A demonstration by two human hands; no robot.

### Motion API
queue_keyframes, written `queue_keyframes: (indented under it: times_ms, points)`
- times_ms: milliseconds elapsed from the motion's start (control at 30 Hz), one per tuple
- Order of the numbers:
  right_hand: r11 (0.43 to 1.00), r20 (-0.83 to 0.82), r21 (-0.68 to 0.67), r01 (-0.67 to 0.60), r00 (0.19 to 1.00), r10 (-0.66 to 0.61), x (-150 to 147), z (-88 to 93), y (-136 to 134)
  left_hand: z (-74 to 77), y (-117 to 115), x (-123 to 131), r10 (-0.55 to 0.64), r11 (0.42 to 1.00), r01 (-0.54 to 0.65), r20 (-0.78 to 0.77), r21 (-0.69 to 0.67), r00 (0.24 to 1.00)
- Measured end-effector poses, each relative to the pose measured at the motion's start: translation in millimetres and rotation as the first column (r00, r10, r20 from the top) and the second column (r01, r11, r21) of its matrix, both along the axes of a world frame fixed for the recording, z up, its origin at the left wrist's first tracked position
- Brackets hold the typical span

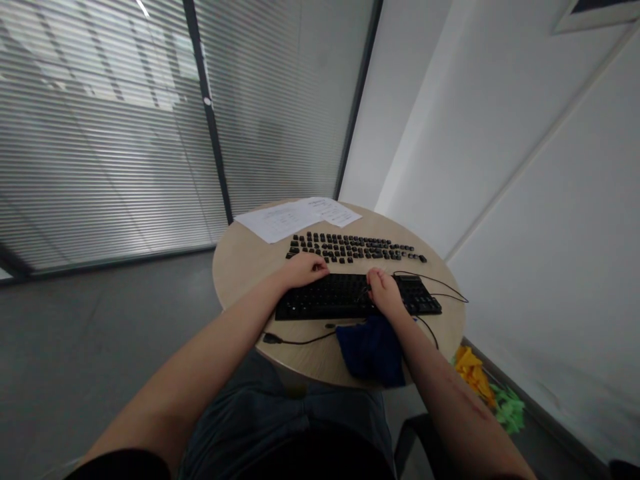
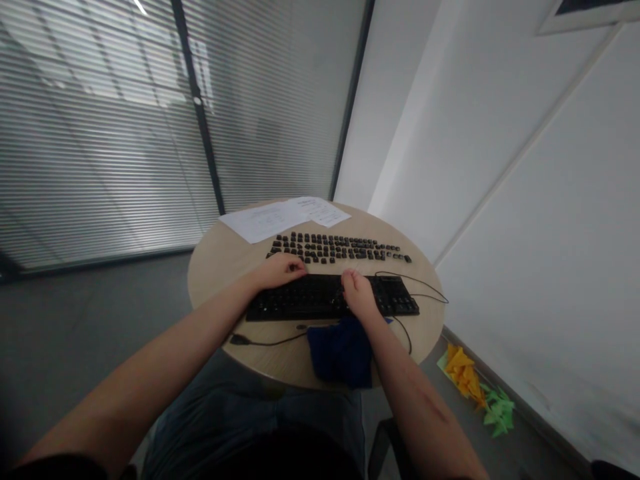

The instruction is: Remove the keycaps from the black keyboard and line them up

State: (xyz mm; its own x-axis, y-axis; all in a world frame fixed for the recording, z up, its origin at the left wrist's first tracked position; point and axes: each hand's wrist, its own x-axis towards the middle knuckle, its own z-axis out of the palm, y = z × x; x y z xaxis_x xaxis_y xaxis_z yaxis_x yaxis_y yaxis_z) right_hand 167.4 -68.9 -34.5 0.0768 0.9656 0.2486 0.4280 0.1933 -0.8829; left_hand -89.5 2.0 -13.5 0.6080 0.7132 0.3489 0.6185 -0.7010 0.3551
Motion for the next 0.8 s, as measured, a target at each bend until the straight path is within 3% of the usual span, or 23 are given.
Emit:
queue_keyframes:
  times_ms: [200,367,567,667,800]
  points:
    - [0.994,0.067,0.026,-0.107,0.992,0.105,1.0,-0.4,-1.3,-1.0,0.1,1.2,0.003,1.000,-0.003,-0.027,-0.003,1.000]
    - [0.976,0.262,0.162,-0.147,0.960,0.101,0.5,2.5,-6.8,-0.2,-0.3,1.4,0.007,1.000,-0.007,-0.047,-0.005,0.999]
    - [0.949,0.392,0.235,-0.208,0.914,0.103,-9.1,10.8,-16.7,2.7,-3.5,1.7,0.002,1.000,-0.002,-0.037,-0.001,0.999]
    - [0.950,0.376,0.243,-0.194,0.922,0.092,-11.2,11.5,-16.5,4.3,-4.8,1.9,0.004,1.000,-0.004,-0.044,-0.004,0.999]
    - [0.962,0.249,0.262,-0.082,0.968,0.015,-9.8,4.5,-11.8,5.9,-6.1,1.6,0.004,1.000,-0.005,-0.038,-0.016,0.999]
